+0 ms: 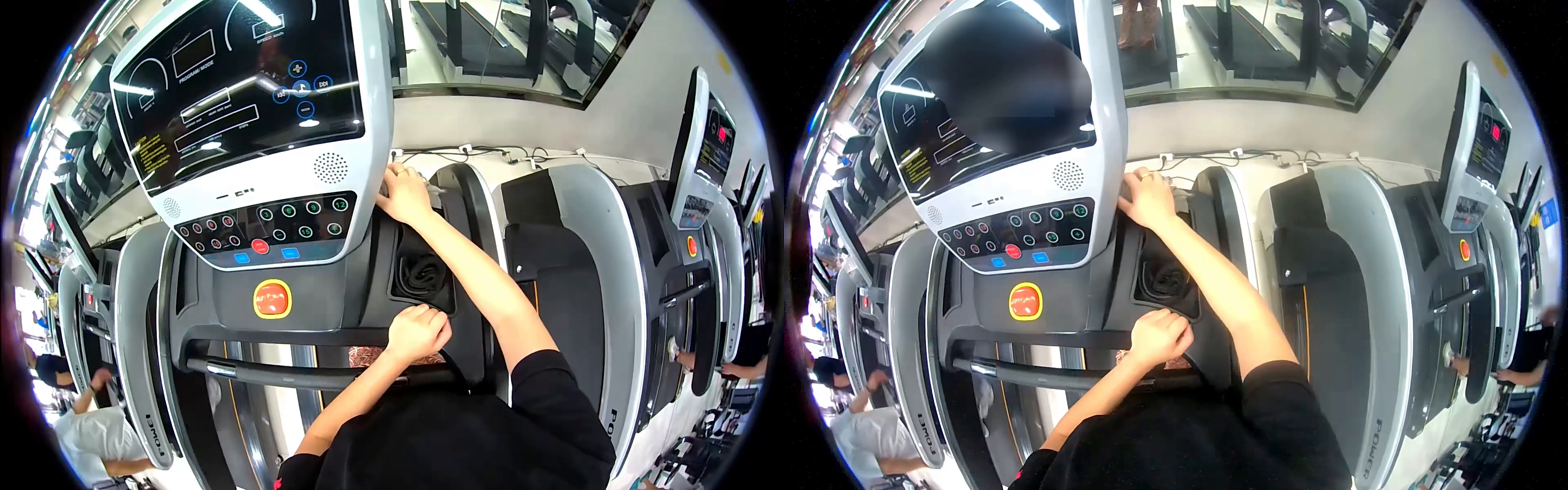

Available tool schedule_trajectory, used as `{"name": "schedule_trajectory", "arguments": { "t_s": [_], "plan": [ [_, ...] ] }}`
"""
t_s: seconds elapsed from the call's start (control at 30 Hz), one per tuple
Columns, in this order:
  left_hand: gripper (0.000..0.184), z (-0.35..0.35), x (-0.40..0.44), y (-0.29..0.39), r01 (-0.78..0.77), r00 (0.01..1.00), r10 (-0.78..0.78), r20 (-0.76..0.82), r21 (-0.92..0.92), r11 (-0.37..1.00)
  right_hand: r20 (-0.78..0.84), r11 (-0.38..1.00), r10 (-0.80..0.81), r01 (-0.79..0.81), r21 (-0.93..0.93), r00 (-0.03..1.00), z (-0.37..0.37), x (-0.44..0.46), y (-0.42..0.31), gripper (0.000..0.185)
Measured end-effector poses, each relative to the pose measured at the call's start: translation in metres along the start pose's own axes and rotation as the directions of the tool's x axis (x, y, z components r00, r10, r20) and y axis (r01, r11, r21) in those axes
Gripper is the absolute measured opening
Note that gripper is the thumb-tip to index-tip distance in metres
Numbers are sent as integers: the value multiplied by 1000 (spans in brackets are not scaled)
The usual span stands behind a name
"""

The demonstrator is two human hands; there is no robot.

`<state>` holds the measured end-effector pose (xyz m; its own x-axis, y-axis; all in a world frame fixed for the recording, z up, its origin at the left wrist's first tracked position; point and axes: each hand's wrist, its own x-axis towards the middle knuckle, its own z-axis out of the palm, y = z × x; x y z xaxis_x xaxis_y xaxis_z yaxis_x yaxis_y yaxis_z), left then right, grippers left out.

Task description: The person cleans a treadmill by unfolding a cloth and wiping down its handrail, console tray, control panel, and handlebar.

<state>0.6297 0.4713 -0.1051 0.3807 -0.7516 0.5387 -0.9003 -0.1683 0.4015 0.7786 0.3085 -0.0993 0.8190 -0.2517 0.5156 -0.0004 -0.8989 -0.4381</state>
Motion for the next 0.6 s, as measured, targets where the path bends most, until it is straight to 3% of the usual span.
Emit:
{"name": "schedule_trajectory", "arguments": {
  "t_s": [0.1, 0.2, 0.3, 0.33, 0.43, 0.6],
  "plan": [
    [14, -1, 1, 1, 10, 1000, -10, -19, -3, 1000, 118, 993, 95, -102, 54, 988, -5, 6, 5, 35],
    [17, 0, 0, 1, 5, 1000, -5, -11, 13, 1000, 173, 973, 225, -212, -87, 959, -27, 10, 26, 36],
    [17, -1, 0, 0, -2, 1000, 2, 5, 2, 1000, 45, 877, 449, -431, -212, 892, -61, 8, 76, 40],
    [17, 0, 0, 1, -9, 1000, 9, 2, -6, 1000, -29, 832, 519, -512, -216, 855, -75, 4, 92, 42],
    [16, 0, 1, 0, 1, 1000, -1, -6, 3, 1000, -34, 774, 620, -619, -134, 784, -116, -6, 119, 47],
    [16, 1, 1, 1, -12, 1000, 12, -18, 0, 1000, 13, 775, 593, -566, -281, 805, -116, -55, 88, 36]
  ]
}}
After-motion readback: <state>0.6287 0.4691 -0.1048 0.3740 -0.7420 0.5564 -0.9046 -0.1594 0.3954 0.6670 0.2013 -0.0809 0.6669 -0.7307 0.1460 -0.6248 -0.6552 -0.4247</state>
